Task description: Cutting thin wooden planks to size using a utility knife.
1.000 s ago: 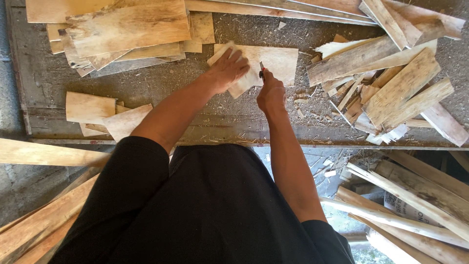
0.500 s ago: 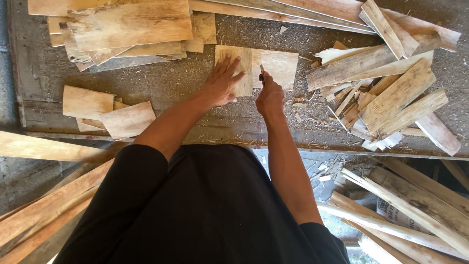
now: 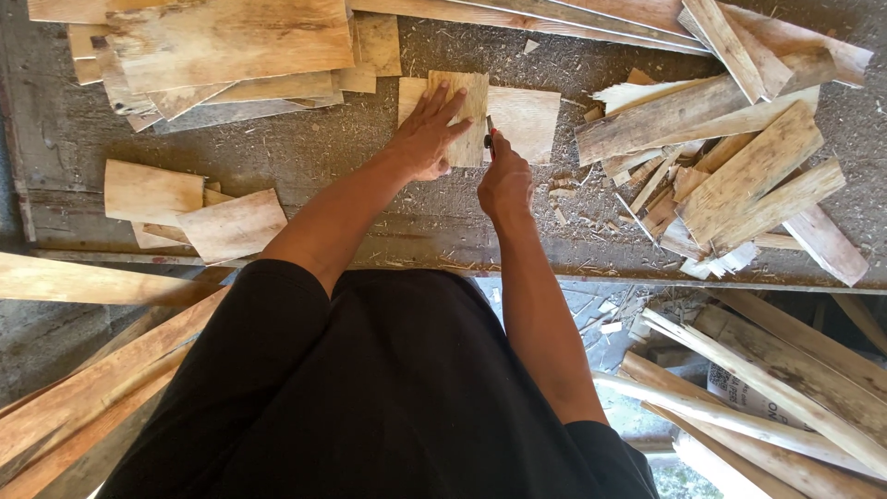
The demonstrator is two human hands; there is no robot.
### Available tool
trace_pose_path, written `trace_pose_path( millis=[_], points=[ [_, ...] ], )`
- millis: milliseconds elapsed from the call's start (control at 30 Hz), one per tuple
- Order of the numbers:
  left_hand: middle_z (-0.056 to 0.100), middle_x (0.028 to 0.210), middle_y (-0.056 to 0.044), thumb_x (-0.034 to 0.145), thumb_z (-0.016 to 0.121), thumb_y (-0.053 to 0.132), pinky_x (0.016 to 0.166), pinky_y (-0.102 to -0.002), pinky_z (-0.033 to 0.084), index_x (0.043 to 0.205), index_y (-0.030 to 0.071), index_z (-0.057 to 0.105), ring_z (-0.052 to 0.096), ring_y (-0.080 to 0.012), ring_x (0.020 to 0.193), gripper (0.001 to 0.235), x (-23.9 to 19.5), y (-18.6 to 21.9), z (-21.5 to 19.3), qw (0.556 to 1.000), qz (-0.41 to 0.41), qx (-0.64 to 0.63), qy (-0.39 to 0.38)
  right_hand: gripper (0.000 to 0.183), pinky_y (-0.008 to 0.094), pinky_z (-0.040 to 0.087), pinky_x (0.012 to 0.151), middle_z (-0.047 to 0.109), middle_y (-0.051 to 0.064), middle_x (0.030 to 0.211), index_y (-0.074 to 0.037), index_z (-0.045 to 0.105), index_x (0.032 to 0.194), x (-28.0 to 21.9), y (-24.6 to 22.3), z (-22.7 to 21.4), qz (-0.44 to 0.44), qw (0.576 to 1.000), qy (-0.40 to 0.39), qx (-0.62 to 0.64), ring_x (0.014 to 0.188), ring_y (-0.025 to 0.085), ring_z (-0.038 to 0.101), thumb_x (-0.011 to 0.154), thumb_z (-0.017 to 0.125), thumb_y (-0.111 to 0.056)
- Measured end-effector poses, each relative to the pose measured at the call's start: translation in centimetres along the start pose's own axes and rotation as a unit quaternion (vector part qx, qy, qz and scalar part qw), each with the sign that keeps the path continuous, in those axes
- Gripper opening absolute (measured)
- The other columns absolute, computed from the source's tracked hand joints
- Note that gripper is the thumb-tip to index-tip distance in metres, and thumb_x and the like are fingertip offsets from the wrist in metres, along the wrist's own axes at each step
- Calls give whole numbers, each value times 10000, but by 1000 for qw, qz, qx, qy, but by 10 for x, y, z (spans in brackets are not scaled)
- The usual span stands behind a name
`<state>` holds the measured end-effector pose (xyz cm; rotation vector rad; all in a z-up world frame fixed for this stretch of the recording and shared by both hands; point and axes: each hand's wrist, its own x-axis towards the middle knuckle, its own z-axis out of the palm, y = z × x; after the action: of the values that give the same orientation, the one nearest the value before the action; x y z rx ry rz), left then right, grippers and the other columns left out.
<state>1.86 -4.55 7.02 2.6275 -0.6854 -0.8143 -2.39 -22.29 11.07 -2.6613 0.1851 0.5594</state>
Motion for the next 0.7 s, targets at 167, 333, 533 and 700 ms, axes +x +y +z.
trace_pose_path(
  millis=[167, 333, 533, 700],
  points=[
    [-107, 1720, -80, 818, 832, 268, 1272, -470, -51, 1626, 251, 279, -133, -305, 1568, 980, 3, 1, -5, 1000, -3, -1, -8, 467, 482, 584, 784, 715, 238, 1071, -109, 489, 1464, -2, -12, -10, 36, 998, -43, -19, 927, 362, 736, 1008, 467, -9],
    [-86, 1722, -98, 810, 838, 270, 1278, -473, -36, 1623, 225, 295, -113, -315, 1571, 979, -1, 5, -11, 1000, 1, 2, -5, 490, 491, 589, 790, 702, 249, 1120, -123, 491, 1474, -4, -12, -8, 44, 997, -48, -28, 948, 367, 737, 1008, 463, 29],
    [-75, 1718, -121, 813, 837, 264, 1274, -476, -24, 1624, 208, 295, -97, -339, 1568, 977, 0, 5, -9, 1000, 2, 14, 2, 594, 488, 582, 857, 671, 268, 1175, -110, 457, 1474, -6, -18, -9, 32, 997, -47, -51, 1029, 409, 701, 914, 557, 59],
    [-81, 1717, -127, 819, 832, 269, 1276, -471, -23, 1631, 210, 281, -99, -343, 1570, 983, 2, 5, -6, 1000, -6, 13, 3, 598, 485, 604, 836, 657, 280, 1175, -104, 431, 1498, -8, -21, -11, 41, 997, -57, -31, 1008, 405, 710, 938, 522, 82]
  ],
)
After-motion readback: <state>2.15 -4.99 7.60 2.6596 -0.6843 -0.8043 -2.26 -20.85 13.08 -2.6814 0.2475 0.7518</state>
